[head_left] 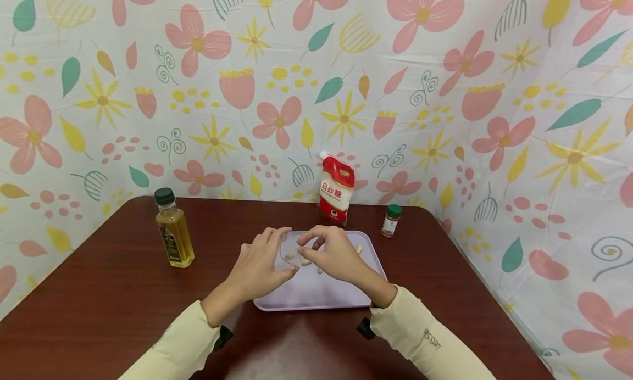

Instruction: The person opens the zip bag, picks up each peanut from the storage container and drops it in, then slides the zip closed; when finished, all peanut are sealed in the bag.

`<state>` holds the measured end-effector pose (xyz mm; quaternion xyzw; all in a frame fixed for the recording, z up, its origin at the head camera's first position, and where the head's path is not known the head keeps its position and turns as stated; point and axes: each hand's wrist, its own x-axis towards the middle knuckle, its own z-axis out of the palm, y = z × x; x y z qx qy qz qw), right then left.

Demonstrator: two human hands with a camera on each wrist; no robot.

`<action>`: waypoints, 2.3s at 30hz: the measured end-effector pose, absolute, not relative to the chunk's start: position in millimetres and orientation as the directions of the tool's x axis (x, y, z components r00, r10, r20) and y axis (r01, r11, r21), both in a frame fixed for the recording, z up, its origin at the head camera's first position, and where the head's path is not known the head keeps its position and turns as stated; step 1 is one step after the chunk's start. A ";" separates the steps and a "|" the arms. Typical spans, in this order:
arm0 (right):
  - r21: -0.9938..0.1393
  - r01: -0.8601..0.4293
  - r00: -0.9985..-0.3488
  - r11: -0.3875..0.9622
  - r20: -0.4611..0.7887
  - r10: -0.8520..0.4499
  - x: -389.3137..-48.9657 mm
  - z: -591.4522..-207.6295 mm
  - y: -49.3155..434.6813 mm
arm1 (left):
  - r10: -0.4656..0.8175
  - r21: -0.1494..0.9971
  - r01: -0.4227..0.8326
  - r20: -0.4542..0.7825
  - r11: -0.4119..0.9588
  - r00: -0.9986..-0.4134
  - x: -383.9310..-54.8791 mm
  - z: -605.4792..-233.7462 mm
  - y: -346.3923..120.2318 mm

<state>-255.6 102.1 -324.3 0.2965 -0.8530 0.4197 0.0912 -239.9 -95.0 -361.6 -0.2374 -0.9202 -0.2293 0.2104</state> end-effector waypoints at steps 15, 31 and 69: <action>-0.689 -0.533 -0.841 0.491 0.369 -0.396 -268.0 -336.9 115.7 | 0.340 0.318 0.533 0.498 0.784 -0.798 -240.7 -362.7 -96.0; -0.688 -0.493 -0.857 0.532 0.281 -0.431 -295.5 -359.1 133.3 | 0.338 0.313 0.539 0.513 0.782 -0.789 -241.8 -365.6 -95.1; -0.558 -0.449 -0.871 0.698 0.098 -0.482 -330.8 -397.7 146.3 | 0.341 0.318 0.530 0.493 0.786 -0.800 -243.3 -365.1 -95.1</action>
